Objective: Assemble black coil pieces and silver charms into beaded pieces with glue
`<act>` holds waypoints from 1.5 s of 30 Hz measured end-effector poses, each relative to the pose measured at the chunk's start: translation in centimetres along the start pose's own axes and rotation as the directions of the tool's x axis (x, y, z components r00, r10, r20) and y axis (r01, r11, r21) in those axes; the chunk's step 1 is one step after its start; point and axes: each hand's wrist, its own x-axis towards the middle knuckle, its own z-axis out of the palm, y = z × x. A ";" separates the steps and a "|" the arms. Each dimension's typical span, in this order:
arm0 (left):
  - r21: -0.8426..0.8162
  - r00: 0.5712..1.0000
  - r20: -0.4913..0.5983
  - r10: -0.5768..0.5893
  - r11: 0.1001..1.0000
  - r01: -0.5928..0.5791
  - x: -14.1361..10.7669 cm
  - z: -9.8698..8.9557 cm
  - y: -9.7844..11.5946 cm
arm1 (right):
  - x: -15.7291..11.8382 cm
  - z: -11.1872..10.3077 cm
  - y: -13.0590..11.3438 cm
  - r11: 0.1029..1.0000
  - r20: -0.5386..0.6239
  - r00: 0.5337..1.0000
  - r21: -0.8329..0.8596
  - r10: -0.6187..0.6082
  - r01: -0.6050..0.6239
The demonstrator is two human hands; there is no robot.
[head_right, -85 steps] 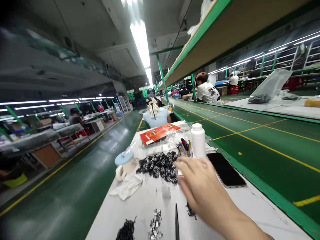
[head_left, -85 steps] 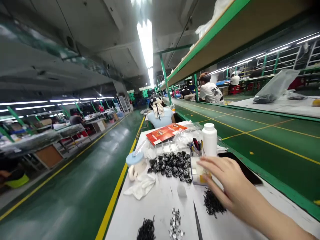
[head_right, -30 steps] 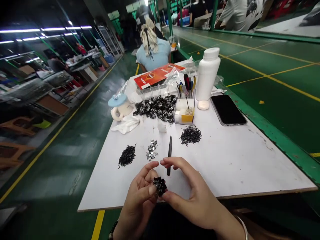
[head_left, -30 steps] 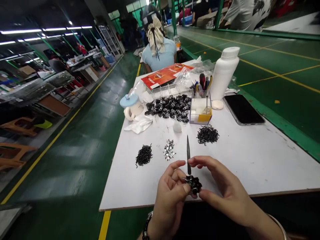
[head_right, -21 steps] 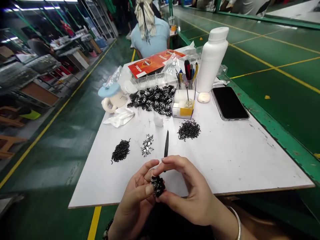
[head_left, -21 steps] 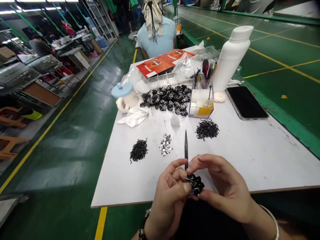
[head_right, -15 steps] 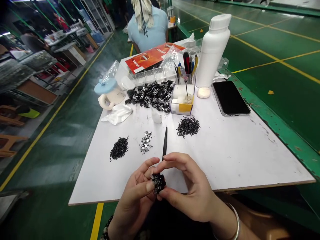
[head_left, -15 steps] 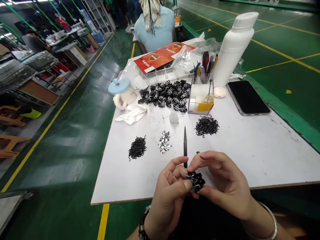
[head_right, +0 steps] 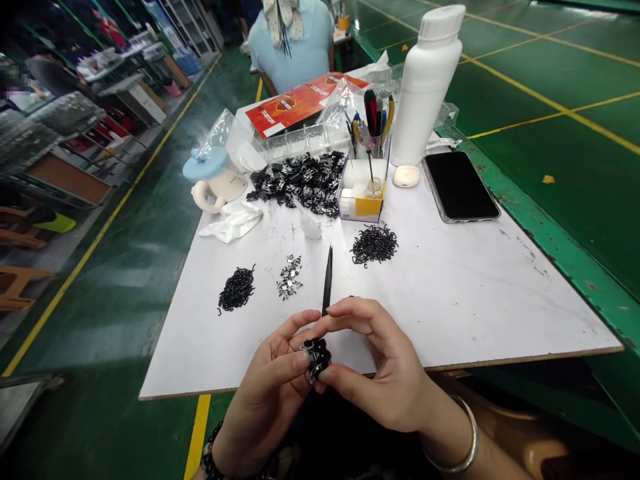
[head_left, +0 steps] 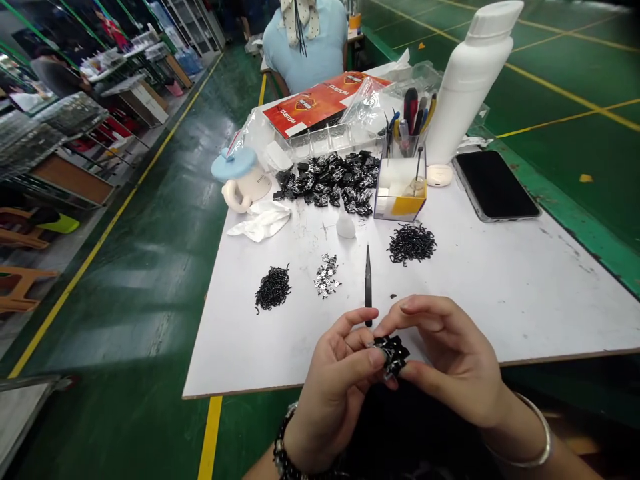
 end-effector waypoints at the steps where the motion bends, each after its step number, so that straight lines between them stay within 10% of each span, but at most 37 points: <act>1: 0.010 1.000 -0.004 0.006 1.000 -0.006 0.0 0.0 0.0 | -0.1 0.0 0.0 1.000 0.003 1.000 0.017 0.009 -0.009; 15: 0.080 0.987 -0.083 0.139 0.988 -0.133 -0.3 0.0 -0.6 | 0.0 0.4 0.5 1.000 -0.027 1.000 -0.019 -0.011 0.010; 22: -0.148 0.992 0.123 -0.018 0.988 0.036 -0.2 -0.2 -0.5 | 0.2 1.6 0.5 0.915 -0.028 0.984 0.373 0.174 -0.151; 33: -0.275 0.910 0.256 0.327 0.927 -0.256 -0.8 -2.3 -1.7 | 1.3 4.4 1.2 0.781 0.225 0.927 0.499 0.301 -0.375; 39: -0.244 0.883 0.155 0.443 0.883 -0.401 -2.2 -4.6 -0.4 | 7.1 3.0 -0.5 0.979 0.314 0.929 -0.116 0.198 -0.169; 42: -0.086 0.878 0.097 0.469 0.883 -0.462 -2.9 -5.9 0.5 | 11.8 2.8 -0.5 0.732 0.331 0.932 -0.671 0.148 0.122; 45: 0.064 0.867 0.027 0.498 0.864 -0.499 -3.5 -6.8 0.8 | 15.7 4.1 1.3 0.434 0.373 0.899 -0.866 0.230 0.248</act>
